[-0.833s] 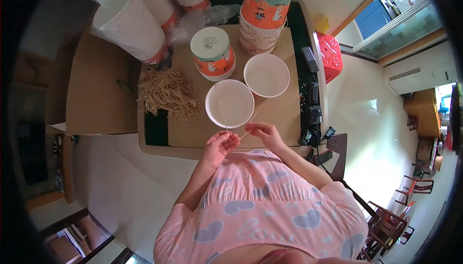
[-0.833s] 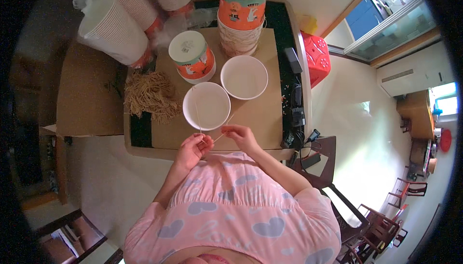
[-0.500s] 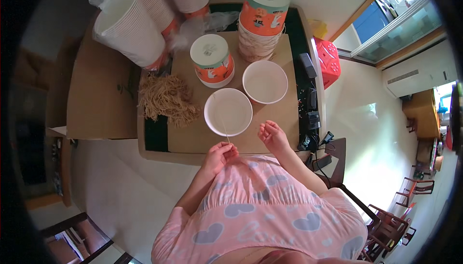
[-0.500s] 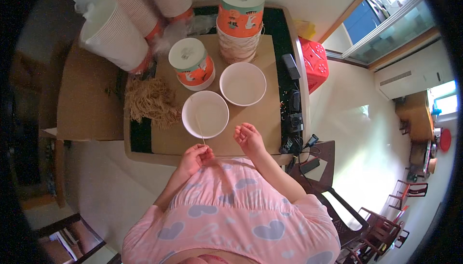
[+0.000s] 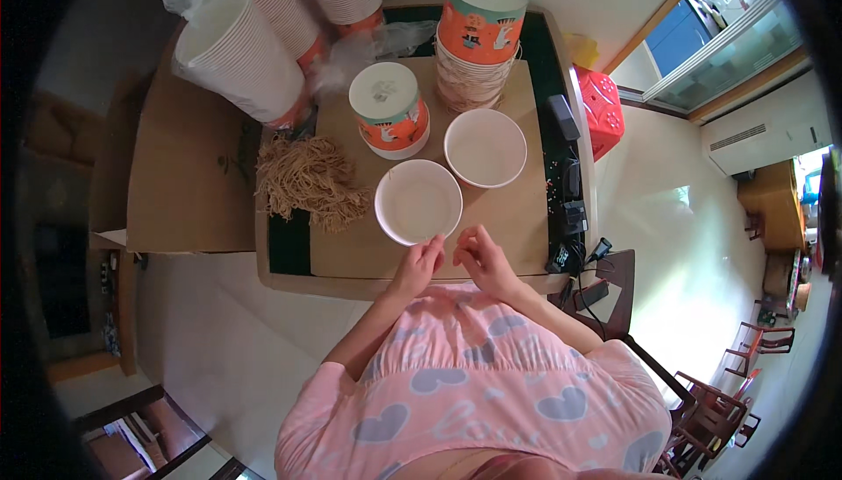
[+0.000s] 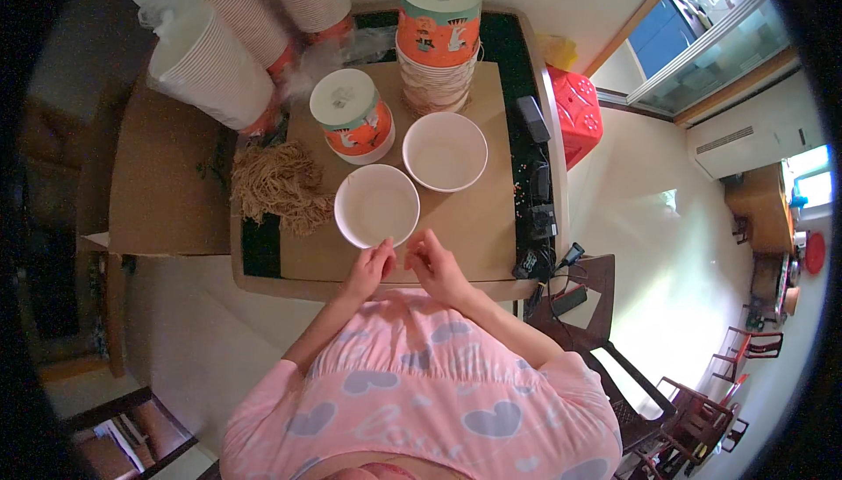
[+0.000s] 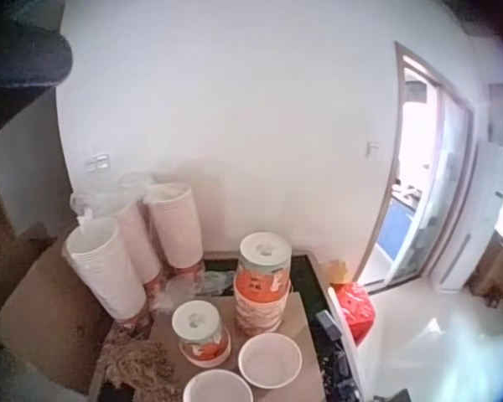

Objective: Peeling stickers from the inside of paper containers and stacking them.

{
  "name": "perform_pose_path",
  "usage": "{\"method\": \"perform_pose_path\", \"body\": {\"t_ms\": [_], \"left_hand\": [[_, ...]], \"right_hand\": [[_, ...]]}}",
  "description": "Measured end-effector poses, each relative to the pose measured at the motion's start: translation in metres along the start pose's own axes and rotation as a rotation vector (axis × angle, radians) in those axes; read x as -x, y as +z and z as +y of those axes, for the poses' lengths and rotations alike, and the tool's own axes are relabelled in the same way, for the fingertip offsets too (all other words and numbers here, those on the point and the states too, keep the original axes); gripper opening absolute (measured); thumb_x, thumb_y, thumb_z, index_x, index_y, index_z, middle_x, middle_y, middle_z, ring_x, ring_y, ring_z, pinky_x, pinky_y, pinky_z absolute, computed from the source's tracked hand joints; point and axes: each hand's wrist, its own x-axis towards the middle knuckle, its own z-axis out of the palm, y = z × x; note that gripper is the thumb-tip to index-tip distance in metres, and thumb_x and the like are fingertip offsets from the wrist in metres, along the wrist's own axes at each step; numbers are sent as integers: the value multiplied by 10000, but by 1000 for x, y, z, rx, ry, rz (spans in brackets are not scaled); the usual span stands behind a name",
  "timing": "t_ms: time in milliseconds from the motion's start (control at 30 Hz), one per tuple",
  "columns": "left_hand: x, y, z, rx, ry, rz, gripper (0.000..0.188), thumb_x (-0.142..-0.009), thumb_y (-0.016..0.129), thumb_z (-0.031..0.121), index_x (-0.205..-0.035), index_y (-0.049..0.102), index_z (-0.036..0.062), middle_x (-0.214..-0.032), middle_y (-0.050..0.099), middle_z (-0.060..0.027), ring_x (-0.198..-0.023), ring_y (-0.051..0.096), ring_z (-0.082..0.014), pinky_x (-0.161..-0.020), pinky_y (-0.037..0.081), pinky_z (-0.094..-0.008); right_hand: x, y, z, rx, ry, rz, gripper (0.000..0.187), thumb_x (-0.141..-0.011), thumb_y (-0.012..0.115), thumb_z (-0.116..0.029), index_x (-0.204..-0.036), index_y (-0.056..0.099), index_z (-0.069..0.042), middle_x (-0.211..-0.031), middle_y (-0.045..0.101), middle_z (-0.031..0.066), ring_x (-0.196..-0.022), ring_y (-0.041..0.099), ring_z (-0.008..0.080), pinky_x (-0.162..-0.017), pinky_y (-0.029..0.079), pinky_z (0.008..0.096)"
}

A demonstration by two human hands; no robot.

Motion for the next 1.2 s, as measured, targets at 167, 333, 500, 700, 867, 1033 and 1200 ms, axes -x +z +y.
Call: {"method": "perform_pose_path", "body": {"t_ms": [167,333,500,700,867,1033,1200], "left_hand": [[-2,9,-1,51,-35,-52,295,-972,443,229,-727,506,77,-581,424,56,-502,370,-31,-458,296,-198],[-3,8,-7,-13,17,-32,274,-968,446,197,-726,489,76,-588,422,55,-511,368,-27,-460,298,-195],[-1,9,-7,-21,40,-31,278,-956,462,179,-716,437,41,-591,395,26,-547,357,-57,-485,314,-249],[0,8,-11,-54,48,-51,208,-938,483,150,-769,458,33,-617,425,18,-570,377,-65,-510,339,-249],[1,7,-11,-99,42,-58,167,-929,492,134,-805,468,25,-651,454,8,-591,403,-72,-530,363,-255],[0,7,-12,-51,37,-69,160,-927,501,137,-821,471,21,-668,465,3,-613,421,-66,-548,375,-240],[-21,2,-2,-461,414,115,80,-859,555,98,-870,515,30,-776,553,-87,-718,547,-213,-654,453,-333]], "right_hand": [[3,0,-4,102,-7,-13,175,-892,488,39,-1041,408,-9,-826,552,69,-741,568,120,-647,461,230],[2,-2,-5,150,58,24,86,-888,550,-18,-960,511,9,-762,552,34,-686,524,79,-602,435,218],[-1,-2,-5,130,142,48,89,-879,596,-72,-881,566,13,-720,560,7,-650,468,45,-565,403,212],[-3,-5,-4,188,170,52,130,-859,632,-114,-866,603,13,-687,568,15,-625,460,59,-561,409,236],[-1,-7,0,185,191,52,106,-850,637,-96,-861,610,5,-689,565,-21,-621,455,33,-547,393,205],[1,-8,6,131,203,64,85,-849,630,-82,-862,610,-1,-696,559,-36,-624,460,22,-551,387,183],[3,-11,10,91,175,133,64,-848,622,-63,-863,605,-3,-720,558,-37,-646,479,20,-570,396,168]]}}
